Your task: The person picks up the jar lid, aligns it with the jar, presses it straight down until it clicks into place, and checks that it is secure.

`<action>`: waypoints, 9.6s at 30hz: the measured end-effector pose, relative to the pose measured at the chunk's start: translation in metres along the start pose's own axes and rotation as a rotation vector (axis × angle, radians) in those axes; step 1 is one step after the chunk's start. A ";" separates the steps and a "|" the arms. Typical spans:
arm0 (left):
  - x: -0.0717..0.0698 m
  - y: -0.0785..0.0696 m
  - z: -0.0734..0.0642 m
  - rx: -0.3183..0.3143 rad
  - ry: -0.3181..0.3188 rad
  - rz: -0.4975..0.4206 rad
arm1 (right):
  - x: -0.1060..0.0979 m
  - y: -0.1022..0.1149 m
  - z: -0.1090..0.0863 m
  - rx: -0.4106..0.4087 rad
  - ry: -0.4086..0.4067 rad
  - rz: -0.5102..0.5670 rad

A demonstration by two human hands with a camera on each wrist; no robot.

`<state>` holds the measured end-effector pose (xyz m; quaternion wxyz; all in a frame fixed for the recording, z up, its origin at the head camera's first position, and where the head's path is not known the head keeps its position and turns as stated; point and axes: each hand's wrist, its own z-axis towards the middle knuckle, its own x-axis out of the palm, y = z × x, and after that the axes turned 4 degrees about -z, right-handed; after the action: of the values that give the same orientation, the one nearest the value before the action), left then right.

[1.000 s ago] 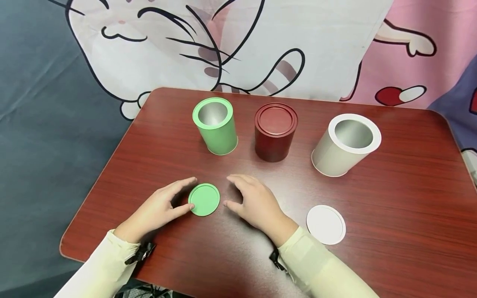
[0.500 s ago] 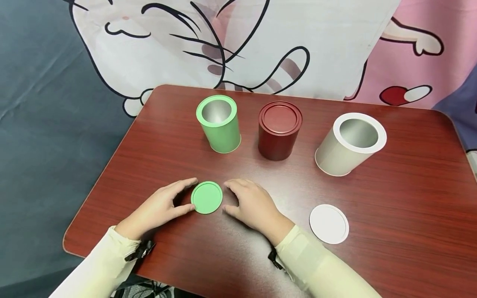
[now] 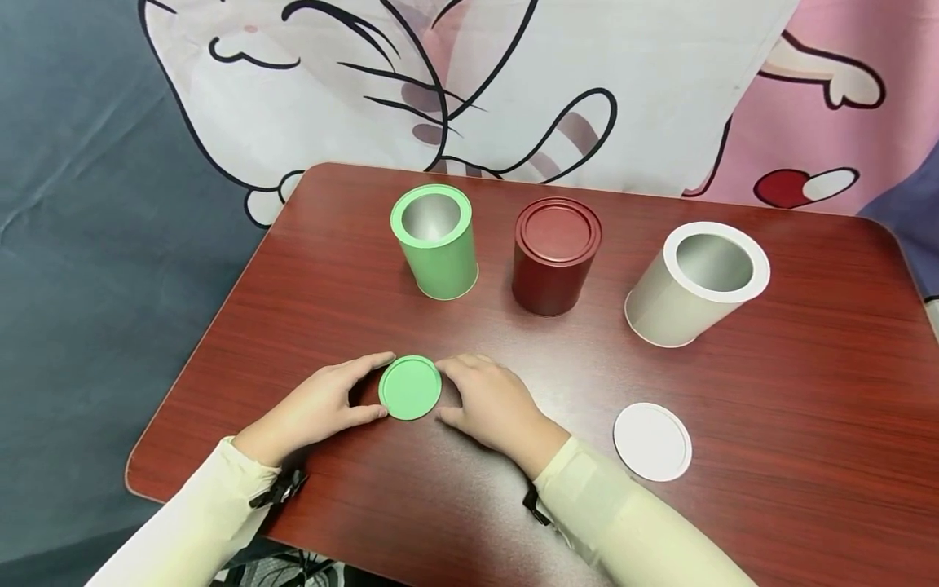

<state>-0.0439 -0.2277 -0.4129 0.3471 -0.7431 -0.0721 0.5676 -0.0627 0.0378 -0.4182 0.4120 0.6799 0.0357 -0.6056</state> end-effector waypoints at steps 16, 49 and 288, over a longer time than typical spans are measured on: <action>0.004 -0.005 0.007 0.008 0.052 0.022 | 0.003 0.001 0.006 -0.068 0.015 -0.147; 0.007 -0.004 0.006 0.095 -0.003 0.048 | 0.008 0.001 0.014 -0.078 -0.022 -0.144; -0.122 -0.007 0.161 0.153 -0.144 -0.251 | -0.148 -0.026 0.141 0.122 0.058 -0.054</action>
<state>-0.2278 -0.2136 -0.3307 0.4650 -0.6569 -0.1456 0.5753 -0.2280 0.0369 -0.2952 0.3522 0.7196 0.0291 -0.5977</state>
